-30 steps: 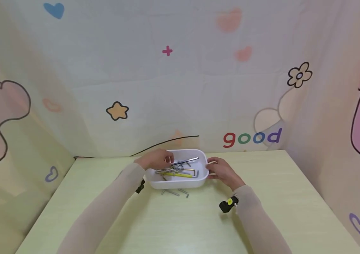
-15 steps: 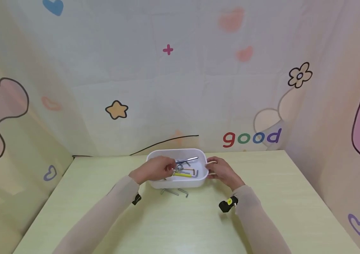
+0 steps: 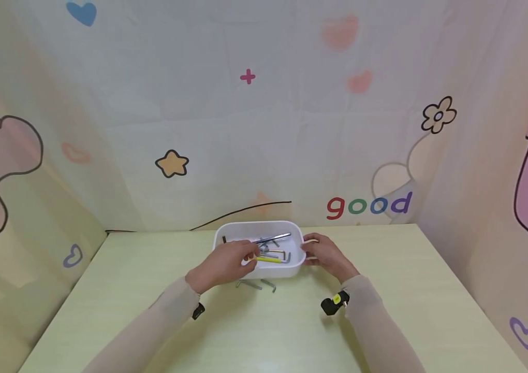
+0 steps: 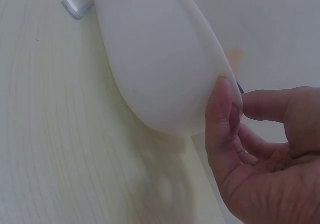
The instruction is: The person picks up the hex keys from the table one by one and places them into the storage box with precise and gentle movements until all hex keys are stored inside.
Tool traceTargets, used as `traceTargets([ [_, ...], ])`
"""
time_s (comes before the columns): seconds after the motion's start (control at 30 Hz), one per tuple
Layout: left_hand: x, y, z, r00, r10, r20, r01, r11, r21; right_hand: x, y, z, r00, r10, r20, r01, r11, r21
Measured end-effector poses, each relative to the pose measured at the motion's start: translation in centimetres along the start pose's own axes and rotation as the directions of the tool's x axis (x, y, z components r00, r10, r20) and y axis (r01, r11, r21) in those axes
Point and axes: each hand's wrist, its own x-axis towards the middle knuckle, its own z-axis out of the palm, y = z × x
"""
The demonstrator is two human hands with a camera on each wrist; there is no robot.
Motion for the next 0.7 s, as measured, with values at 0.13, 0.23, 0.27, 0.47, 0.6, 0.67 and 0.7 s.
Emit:
traceTargets([
  [0.13, -0.9, 0.6, 0.3, 0.999, 0.050, -0.018, -0.049, 0.997, 0.063, -0.1, -0.1, 0.1, 1.000, 0.018, -0.013, -0.018, 1.000, -0.011],
  [0.23, -1.6, 1.0, 0.5, 0.997, 0.073, -0.020, -0.070, 0.992, 0.100, 0.0, -0.1, 0.1, 1.000, 0.014, -0.010, -0.014, 1.000, -0.013],
  [0.27, -1.8, 1.1, 0.5, 0.997, 0.081, -0.018, -0.078, 0.991, 0.110, 0.0, 0.0, 0.0, 1.000, 0.010, -0.008, -0.010, 1.000, -0.010],
  [0.47, -2.5, 2.0, 1.1, 0.992, 0.116, 0.040, -0.121, 0.978, 0.172, 0.0, 0.0, -0.1, 1.000, -0.011, 0.003, 0.011, 1.000, -0.003],
  [0.6, -2.7, 2.4, 1.8, 0.990, 0.111, 0.091, -0.127, 0.972, 0.197, 0.1, 0.2, -0.2, 1.000, -0.014, 0.008, 0.014, 1.000, -0.003],
  [0.67, -2.9, 2.5, 2.2, 0.988, 0.103, 0.111, -0.124, 0.971, 0.203, 0.1, 0.2, -0.2, 1.000, -0.012, 0.010, 0.012, 1.000, -0.003],
  [0.7, -2.9, 2.5, 2.5, 0.988, 0.100, 0.116, -0.123, 0.971, 0.207, 0.1, 0.2, -0.2, 1.000, -0.011, 0.013, 0.011, 1.000, -0.001],
])
